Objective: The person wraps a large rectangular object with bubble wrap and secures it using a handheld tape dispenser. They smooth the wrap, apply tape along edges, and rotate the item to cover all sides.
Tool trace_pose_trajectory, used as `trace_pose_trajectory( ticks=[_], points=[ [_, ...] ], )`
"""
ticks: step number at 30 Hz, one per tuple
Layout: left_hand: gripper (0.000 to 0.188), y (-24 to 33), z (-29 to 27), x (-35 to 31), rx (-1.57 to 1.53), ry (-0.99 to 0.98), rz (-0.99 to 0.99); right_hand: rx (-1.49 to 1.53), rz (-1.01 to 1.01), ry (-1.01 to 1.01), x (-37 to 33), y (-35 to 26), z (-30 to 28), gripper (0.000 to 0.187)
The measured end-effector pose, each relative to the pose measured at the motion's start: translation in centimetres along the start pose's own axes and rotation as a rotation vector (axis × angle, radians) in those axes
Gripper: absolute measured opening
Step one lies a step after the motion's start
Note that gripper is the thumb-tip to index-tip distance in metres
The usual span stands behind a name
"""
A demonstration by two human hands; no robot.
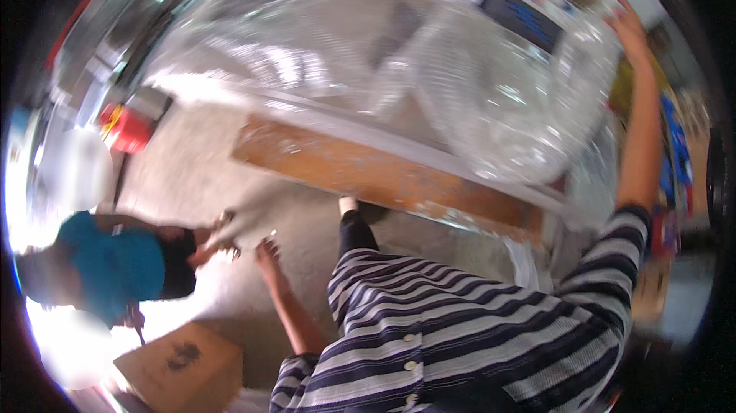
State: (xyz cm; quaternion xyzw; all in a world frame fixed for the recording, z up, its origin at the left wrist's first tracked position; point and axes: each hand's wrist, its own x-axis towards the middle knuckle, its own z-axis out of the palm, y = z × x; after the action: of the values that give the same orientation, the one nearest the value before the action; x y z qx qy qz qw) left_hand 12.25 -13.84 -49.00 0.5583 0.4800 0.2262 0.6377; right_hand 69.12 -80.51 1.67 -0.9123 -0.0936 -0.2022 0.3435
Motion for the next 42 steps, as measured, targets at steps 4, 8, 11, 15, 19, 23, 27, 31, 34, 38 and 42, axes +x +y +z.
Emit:
trace_pose_trajectory(
  ticks=[4, 8, 11, 15, 19, 23, 27, 31, 34, 38, 42],
  points=[
    [0.041, 5.5, 4.4, -2.4, 0.123, -0.089, 0.077, -0.135, 0.133, 0.218, -5.9, 2.7, -10.1, 0.054],
    [0.05, 12.3, 13.0, -9.7, 0.054, -0.286, 0.224, 0.102, 0.24, 0.173, -8.9, 8.3, -14.9, 0.033],
    [0.056, 14.3, 20.3, -15.6, 0.0, -0.567, 0.218, 0.256, 0.278, 0.145, -9.6, 14.3, -18.6, 0.033],
    [0.062, 13.2, 27.8, -24.4, 0.041, -0.776, 0.304, 0.295, 0.302, 0.114, -10.6, 18.6, -20.5, 0.043],
    [0.065, 8.7, 34.0, -33.7, 0.073, -0.839, 0.338, 0.365, 0.375, -0.014, -10.8, 23.5, -20.0, 0.039],
    [0.084, 7.2, 40.7, -45.1, 0.464, -0.574, 0.739, 0.674, 0.423, -0.173, -8.0, 28.4, -18.8, 0.039],
    [0.089, 7.5, 48.2, -52.1, 0.698, -0.288, 0.929, 0.796, 0.246, -0.247, -5.4, 29.5, -17.6, 0.038],
    [0.056, 4.1, 54.5, -52.2, 0.392, -0.182, 0.69, 1.103, 0.177, -0.34, -1.5, 31.4, -14.6, 0.03],
    [0.036, 6.4, 59.0, -53.9, -0.115, -0.02, 0.384, 1.239, 0.181, -0.472, 2.0, 34.6, -11.9, 0.024],
    [0.027, 13.1, 56.5, -54.3, -0.563, 0.034, 0.342, 1.316, 0.206, -0.559, 6.2, 33.1, -10.6, 0.021],
    [0.031, 16.3, 54.7, -59.7, -0.487, 0.109, 0.278, 1.3, 0.165, -0.567, 7.9, 35.1, -10.3, 0.045]
  ],
)
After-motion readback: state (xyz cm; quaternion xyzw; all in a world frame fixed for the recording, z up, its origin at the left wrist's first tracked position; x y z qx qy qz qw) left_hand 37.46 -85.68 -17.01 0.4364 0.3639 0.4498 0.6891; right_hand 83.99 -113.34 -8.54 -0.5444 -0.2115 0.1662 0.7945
